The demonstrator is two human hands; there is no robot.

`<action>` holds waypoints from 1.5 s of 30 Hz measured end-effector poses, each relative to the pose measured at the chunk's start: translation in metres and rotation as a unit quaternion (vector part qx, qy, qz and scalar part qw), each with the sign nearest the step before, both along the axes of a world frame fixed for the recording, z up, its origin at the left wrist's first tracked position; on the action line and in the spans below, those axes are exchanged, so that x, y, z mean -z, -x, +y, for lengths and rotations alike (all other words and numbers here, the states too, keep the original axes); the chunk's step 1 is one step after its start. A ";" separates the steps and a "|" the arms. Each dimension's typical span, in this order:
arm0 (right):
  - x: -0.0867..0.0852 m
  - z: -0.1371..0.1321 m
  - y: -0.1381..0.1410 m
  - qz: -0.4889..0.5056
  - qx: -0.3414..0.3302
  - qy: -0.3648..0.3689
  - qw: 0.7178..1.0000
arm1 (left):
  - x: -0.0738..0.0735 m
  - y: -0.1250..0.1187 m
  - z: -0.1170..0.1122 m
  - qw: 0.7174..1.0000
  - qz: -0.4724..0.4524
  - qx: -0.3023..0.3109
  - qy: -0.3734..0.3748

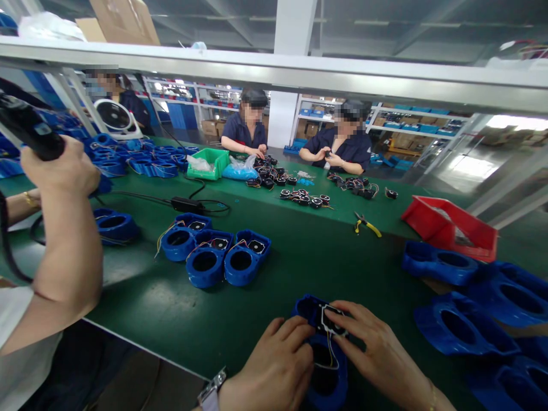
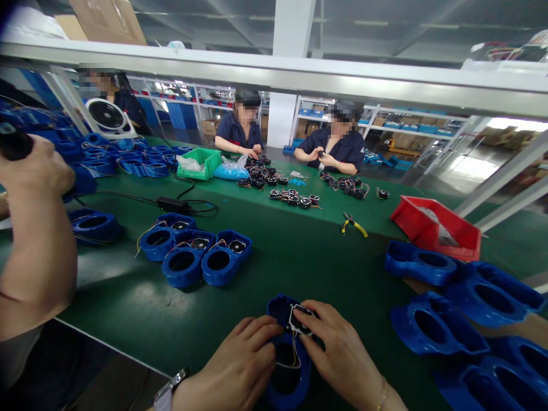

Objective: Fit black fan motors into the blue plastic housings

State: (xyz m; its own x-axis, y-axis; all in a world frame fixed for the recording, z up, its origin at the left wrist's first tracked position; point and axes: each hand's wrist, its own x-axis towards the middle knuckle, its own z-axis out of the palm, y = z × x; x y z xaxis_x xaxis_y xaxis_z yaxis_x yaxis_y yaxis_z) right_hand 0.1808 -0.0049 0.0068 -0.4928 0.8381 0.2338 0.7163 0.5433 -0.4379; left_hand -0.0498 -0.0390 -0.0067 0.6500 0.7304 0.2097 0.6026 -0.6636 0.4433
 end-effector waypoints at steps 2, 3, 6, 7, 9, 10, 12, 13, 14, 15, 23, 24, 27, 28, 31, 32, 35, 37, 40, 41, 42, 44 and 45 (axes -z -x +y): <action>0.001 0.000 -0.002 0.031 0.010 0.007 0.999 | 0.001 -0.002 0.000 1.000 -0.003 -0.002 -0.002; 0.002 0.000 -0.002 0.048 0.017 0.013 0.999 | 0.001 -0.002 0.000 1.000 -0.006 -0.001 -0.002; 0.006 -0.001 -0.005 0.086 0.030 0.028 0.995 | 0.003 -0.002 0.000 1.000 -0.021 0.001 0.001; 0.007 -0.002 -0.006 0.088 0.030 0.029 0.995 | 0.004 -0.002 0.001 1.000 -0.025 0.001 0.002; 0.009 -0.004 -0.007 0.081 0.027 0.027 0.996 | 0.006 -0.002 0.001 0.999 -0.034 0.001 0.002; 0.010 -0.006 -0.007 0.075 0.025 0.026 0.997 | 0.007 -0.003 0.001 0.999 -0.038 0.001 0.001; 0.009 -0.008 -0.007 0.067 0.021 0.021 0.997 | 0.008 -0.004 0.001 0.999 -0.047 -0.001 -0.001; 0.009 -0.009 -0.006 0.069 0.019 0.018 0.997 | 0.008 -0.004 0.001 0.999 -0.053 -0.004 -0.003; 0.008 -0.009 -0.004 0.074 0.018 0.015 0.997 | 0.008 -0.005 0.001 0.998 -0.060 -0.006 -0.007; 0.007 -0.009 -0.003 0.082 0.018 0.014 0.996 | 0.008 -0.005 0.001 0.998 -0.064 -0.008 -0.010; 0.012 -0.014 -0.004 0.046 0.020 -0.026 0.998 | 0.010 -0.010 0.001 0.998 -0.055 -0.012 -0.019; 0.013 -0.015 -0.005 0.028 0.021 -0.043 0.998 | 0.010 -0.010 0.001 0.998 -0.052 -0.013 -0.019; 0.012 -0.017 -0.006 -0.032 0.015 -0.080 0.996 | 0.011 -0.013 0.001 0.998 -0.046 -0.015 -0.026; 0.011 -0.017 -0.005 -0.055 0.012 -0.082 0.995 | 0.012 -0.013 0.001 0.998 -0.047 -0.014 -0.027; 0.004 -0.016 -0.002 -0.133 0.000 -0.075 0.988 | 0.014 -0.013 0.000 0.998 -0.054 -0.001 -0.033; 0.002 -0.016 -0.001 -0.159 -0.005 -0.071 0.985 | 0.015 -0.013 -0.001 0.998 -0.053 0.004 -0.032; 0.007 -0.021 -0.003 -0.213 -0.024 -0.056 0.975 | 0.013 -0.008 -0.002 0.999 -0.035 0.026 -0.019; 0.021 -0.027 -0.008 -0.226 -0.037 -0.038 0.973 | 0.008 -0.002 0.000 0.998 -0.031 0.045 -0.007; 0.045 -0.028 -0.013 -0.231 -0.032 0.001 0.973 | -0.001 0.015 0.010 0.998 -0.043 0.036 -0.002; 0.050 -0.024 -0.012 -0.229 -0.022 0.020 0.973 | -0.003 0.023 0.016 0.999 -0.040 0.008 -0.007; 0.052 -0.017 -0.008 -0.227 -0.008 0.041 0.973 | -0.003 0.033 0.022 0.999 -0.029 -0.038 -0.018; 0.046 0.002 0.007 -0.217 0.016 0.084 0.972 | 0.001 0.055 0.037 0.985 0.007 -0.162 -0.054; 0.039 0.013 0.018 -0.210 0.026 0.106 0.972 | 0.005 0.068 0.045 0.971 0.028 -0.225 -0.076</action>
